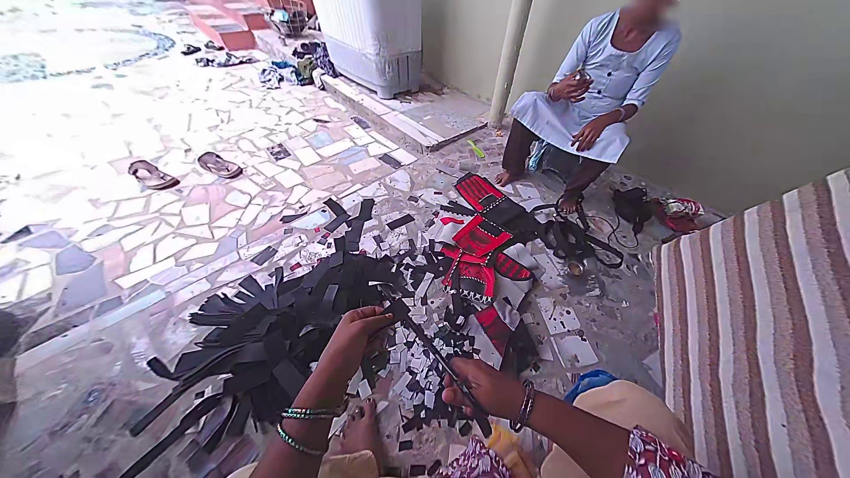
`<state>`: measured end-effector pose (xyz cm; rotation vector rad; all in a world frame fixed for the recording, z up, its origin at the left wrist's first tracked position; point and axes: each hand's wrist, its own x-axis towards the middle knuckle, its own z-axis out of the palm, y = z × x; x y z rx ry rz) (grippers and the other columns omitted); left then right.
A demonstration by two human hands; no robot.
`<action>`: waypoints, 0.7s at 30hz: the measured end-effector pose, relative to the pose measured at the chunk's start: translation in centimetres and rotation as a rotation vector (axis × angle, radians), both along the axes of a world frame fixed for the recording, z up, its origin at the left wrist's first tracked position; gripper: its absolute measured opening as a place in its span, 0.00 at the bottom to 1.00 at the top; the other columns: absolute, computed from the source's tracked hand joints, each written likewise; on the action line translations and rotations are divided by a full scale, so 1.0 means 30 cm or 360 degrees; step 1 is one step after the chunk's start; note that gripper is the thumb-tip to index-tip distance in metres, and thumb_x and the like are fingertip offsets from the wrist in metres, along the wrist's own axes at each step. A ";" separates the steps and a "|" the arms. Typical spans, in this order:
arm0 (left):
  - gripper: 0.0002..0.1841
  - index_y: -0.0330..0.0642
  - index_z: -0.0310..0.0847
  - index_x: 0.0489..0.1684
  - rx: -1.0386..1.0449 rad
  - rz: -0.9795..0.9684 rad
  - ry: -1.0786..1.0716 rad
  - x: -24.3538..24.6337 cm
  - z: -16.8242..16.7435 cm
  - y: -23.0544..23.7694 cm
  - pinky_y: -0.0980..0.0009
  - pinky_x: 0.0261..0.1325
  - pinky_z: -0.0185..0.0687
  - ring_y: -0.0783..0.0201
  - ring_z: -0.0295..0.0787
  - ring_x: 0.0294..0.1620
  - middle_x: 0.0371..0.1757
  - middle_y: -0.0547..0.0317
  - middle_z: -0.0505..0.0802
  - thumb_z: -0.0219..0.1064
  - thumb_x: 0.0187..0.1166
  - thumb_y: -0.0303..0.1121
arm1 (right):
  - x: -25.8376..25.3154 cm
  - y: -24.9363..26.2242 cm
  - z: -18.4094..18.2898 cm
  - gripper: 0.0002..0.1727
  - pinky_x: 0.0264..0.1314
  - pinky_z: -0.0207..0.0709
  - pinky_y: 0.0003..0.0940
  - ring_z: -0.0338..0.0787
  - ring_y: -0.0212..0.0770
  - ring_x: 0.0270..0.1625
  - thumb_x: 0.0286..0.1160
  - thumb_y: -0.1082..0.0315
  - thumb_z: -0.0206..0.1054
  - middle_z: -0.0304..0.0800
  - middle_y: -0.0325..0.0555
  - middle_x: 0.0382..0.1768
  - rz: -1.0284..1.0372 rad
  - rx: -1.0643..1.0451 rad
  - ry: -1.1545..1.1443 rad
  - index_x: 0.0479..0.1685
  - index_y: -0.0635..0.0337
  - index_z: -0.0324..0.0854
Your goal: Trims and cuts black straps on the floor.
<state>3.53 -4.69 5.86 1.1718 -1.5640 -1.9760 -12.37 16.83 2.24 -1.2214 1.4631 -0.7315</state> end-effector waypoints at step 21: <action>0.14 0.40 0.81 0.21 -0.0021 -0.0007 0.0000 0.004 -0.030 -0.007 0.83 0.14 0.64 0.78 0.70 0.10 0.14 0.66 0.82 0.60 0.80 0.21 | -0.006 0.002 0.001 0.31 0.32 0.78 0.32 0.80 0.33 0.24 0.81 0.40 0.62 0.77 0.42 0.26 0.0006 -0.0024 -0.0067 0.45 0.67 0.75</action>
